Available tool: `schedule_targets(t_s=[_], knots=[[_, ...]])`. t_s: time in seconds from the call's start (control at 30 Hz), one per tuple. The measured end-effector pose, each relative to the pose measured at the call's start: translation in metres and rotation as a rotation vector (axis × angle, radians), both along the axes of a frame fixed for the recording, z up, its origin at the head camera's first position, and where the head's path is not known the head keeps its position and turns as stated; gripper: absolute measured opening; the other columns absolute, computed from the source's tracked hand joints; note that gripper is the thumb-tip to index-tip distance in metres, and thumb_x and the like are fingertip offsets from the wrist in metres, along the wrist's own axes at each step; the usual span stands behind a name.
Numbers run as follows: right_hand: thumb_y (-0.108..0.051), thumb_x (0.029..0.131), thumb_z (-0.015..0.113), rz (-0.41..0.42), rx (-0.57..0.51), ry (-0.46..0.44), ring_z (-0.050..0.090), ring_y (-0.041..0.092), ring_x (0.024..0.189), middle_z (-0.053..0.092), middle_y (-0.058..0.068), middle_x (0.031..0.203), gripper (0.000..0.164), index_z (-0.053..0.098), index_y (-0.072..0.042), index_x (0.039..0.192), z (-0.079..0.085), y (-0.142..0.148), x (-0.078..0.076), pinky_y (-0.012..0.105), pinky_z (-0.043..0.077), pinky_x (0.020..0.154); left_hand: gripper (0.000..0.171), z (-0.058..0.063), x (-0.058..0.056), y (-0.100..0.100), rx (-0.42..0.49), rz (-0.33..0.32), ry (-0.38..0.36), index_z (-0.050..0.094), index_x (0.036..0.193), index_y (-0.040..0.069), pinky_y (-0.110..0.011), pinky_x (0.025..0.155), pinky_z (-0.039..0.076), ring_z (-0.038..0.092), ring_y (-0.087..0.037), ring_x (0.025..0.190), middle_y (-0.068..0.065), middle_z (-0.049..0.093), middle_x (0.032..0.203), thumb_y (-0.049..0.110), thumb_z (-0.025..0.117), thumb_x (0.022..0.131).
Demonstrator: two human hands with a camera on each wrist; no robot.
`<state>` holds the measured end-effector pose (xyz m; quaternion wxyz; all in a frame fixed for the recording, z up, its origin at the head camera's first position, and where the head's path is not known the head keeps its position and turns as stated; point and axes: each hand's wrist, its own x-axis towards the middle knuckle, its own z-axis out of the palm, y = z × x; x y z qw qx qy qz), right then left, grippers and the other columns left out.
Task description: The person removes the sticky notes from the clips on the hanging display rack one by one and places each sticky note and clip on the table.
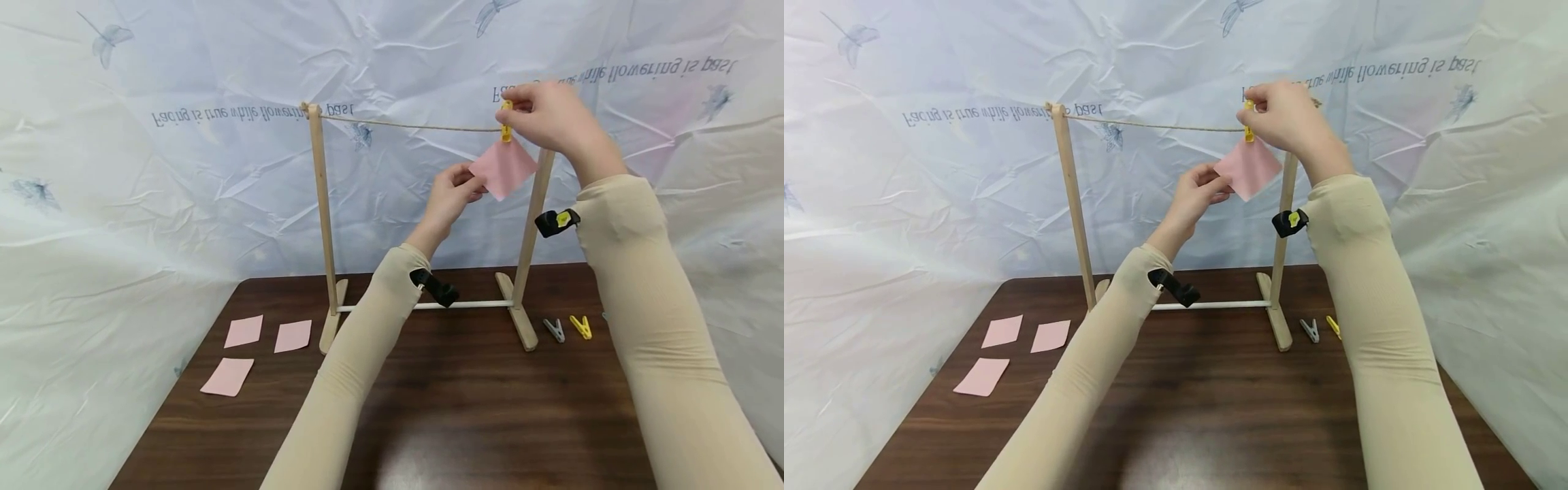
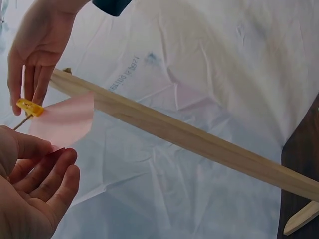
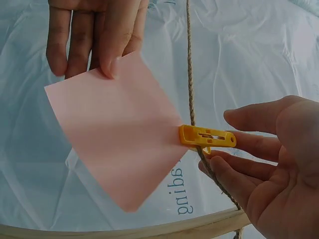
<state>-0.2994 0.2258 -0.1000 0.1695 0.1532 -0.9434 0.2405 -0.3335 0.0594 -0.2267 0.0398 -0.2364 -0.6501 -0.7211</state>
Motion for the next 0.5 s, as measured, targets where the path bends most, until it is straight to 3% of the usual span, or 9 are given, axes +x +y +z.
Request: schedule_targets(t_s=[0.17,0.33,0.5], knots=[[-0.033,0.106,0.046,0.008,-0.032,0.001,0.047,0.037,0.135,0.05,0.022,0.147,0.053,0.046,-0.006,0.151,-0.002,0.002,0.002,0.054,0.04,0.107,0.018,0.0,-0.002,-0.007,-0.006,0.033,0.01,0.065,0.115,-0.004,-0.03,0.084,0.058,0.068,-0.024,0.091,-0.012,0.068,0.099,0.005,0.064,0.099],[-0.033,0.106,0.048,0.005,-0.09,-0.004,0.049,0.034,0.133,0.053,0.018,0.145,0.049,0.05,-0.008,0.148,-0.003,0.005,0.005,0.051,0.041,0.108,0.019,0.003,-0.002,-0.012,-0.004,0.049,0.021,0.065,0.115,-0.003,-0.031,0.084,0.058,0.067,-0.035,0.1,-0.012,0.068,0.1,0.006,0.064,0.099],[-0.032,0.104,0.053,0.013,-0.168,-0.009,0.049,0.031,0.136,0.05,0.015,0.149,0.05,0.049,-0.01,0.15,-0.005,0.008,0.007,0.048,0.041,0.11,0.021,0.003,-0.001,-0.016,-0.002,0.058,0.032,0.065,0.118,-0.002,-0.033,0.086,0.058,0.066,-0.038,0.104,-0.012,0.068,0.103,0.006,0.064,0.1]])
